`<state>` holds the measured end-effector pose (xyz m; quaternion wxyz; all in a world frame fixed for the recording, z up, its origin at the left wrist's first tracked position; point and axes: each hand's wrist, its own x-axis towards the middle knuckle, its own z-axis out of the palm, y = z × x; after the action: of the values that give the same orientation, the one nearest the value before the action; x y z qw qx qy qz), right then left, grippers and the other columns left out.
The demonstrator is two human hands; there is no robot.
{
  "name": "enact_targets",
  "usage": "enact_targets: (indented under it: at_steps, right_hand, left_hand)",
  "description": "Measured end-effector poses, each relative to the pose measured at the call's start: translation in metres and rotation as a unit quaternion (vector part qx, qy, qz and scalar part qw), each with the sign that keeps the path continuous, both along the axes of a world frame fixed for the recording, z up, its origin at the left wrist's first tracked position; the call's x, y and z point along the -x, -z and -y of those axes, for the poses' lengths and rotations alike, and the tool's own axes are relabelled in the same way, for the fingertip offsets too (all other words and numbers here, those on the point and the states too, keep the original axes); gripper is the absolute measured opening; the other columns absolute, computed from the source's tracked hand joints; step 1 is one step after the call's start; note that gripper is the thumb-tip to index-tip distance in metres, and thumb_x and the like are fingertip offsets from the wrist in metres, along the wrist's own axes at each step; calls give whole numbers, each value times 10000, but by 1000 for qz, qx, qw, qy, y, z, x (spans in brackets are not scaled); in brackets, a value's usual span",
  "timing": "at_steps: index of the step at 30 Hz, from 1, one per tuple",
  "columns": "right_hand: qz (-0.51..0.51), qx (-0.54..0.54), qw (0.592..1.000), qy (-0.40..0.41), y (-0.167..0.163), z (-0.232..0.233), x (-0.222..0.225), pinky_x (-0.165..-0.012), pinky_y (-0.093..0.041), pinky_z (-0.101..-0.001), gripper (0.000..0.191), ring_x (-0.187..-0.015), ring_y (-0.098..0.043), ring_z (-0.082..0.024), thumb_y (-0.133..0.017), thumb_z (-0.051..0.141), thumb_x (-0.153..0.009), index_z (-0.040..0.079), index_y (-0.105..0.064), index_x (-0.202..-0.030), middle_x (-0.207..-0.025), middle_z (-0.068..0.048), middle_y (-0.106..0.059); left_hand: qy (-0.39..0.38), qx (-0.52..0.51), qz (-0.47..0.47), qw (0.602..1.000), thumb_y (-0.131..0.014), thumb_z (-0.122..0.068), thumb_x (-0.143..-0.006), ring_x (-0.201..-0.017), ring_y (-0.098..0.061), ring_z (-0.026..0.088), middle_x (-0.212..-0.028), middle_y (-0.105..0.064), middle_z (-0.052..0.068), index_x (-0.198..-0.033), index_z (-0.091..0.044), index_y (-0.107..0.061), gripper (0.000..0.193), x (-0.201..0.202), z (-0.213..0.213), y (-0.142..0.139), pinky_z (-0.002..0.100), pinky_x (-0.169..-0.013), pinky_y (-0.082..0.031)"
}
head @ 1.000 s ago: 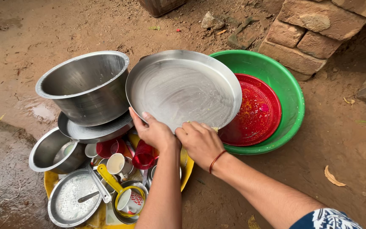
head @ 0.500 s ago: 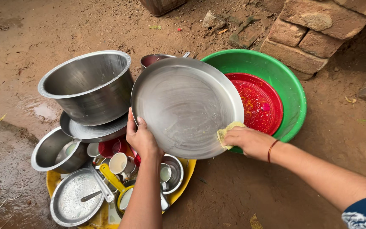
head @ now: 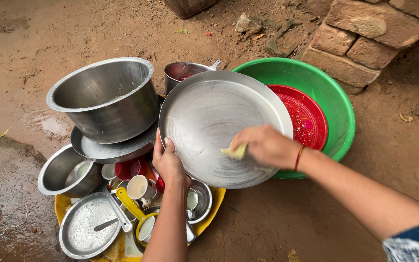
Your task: The person scrubs a large round metal pot lid with a sponge, rubbing its surface repeatedly, then scrubs a red decorative tray on both sides over a green plastic basin, with a pile of dirty pots, cups and dishes on a yellow tray beside them on the ground.
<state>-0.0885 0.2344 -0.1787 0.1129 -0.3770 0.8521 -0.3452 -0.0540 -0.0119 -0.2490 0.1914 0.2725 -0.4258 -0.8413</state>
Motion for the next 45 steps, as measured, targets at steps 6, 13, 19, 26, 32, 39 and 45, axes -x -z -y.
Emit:
enact_targets:
  at_steps: [6, 13, 19, 26, 32, 39, 45]
  right_hand:
    - [-68, -124, 976, -164, 15, 8, -35, -1163, -300, -435, 506, -1425, -415, -298, -563, 223, -959, 57, -513, -1435, -1545, -118, -466]
    - [-52, -155, 971, -173, 36, 32, -35, -1252, -61, -476, 611, -1568, -141, -235, -445, 220, -1020, 130, -288, -1604, -1706, -57, -210]
    - [-170, -155, 969, -88, 52, 93, -17, -1260, -62, -484, 648, -1580, -124, -249, -414, 322, -1049, 105, -207, -1623, -1706, -109, -172]
    - [-159, -208, 962, 79, 37, 110, 46, -1243, -31, -472, 768, -1567, -19, -228, -299, 567, -1027, 150, -72, -1631, -1712, -70, -35]
    - [-71, -261, 943, 193, 17, 72, 85, -1233, 22, -468, 844, -1555, 102, -233, -236, 639, -1007, 173, 104, -1622, -1711, -72, 138]
    - [-82, -249, 930, 258, 36, 12, 101, -1252, 6, -490, 880, -1577, 92, -236, -267, 669, -981, 176, 60, -1633, -1722, -68, 90]
    - [-96, -177, 930, 309, 77, -18, 80, -1255, -35, -511, 934, -1584, 49, -318, -315, 674, -979, 86, -1, -1634, -1721, -162, 27]
  left_hand:
    - [16, 10, -20, 1000, -474, -106, -1035, -1186, -644, 149, -1410, -643, 53, -1472, -164, -545, 446, 2, 10, -7, 325, -999, -511]
    - [39, -43, -41, 997, -490, -139, -1032, -1157, -639, 170, -1380, -654, 70, -1484, -152, -540, 454, 4, 3, -12, 337, -989, -509]
    - [51, -46, -62, 996, -509, -149, -1030, -1166, -642, 151, -1369, -659, 57, -1481, -128, -536, 453, 4, -14, -6, 324, -1001, -516]
    - [68, -60, -59, 994, -525, -130, -1020, -1076, -655, 170, -1294, -680, 95, -1472, -102, -545, 454, 2, -20, -8, 344, -930, -541]
    - [92, 1, -53, 994, -523, -107, -1015, -1102, -670, 141, -1332, -686, 71, -1458, -107, -572, 445, -3, -6, -14, 308, -944, -539]
    - [59, -21, -67, 996, -514, -104, -1030, -1081, -664, 163, -1313, -686, 96, -1452, -100, -576, 426, 0, -2, -11, 331, -931, -541]
    - [37, -2, -90, 995, -476, -108, -1034, -1133, -663, 162, -1372, -657, 79, -1462, -104, -553, 435, 3, 5, -16, 347, -973, -544]
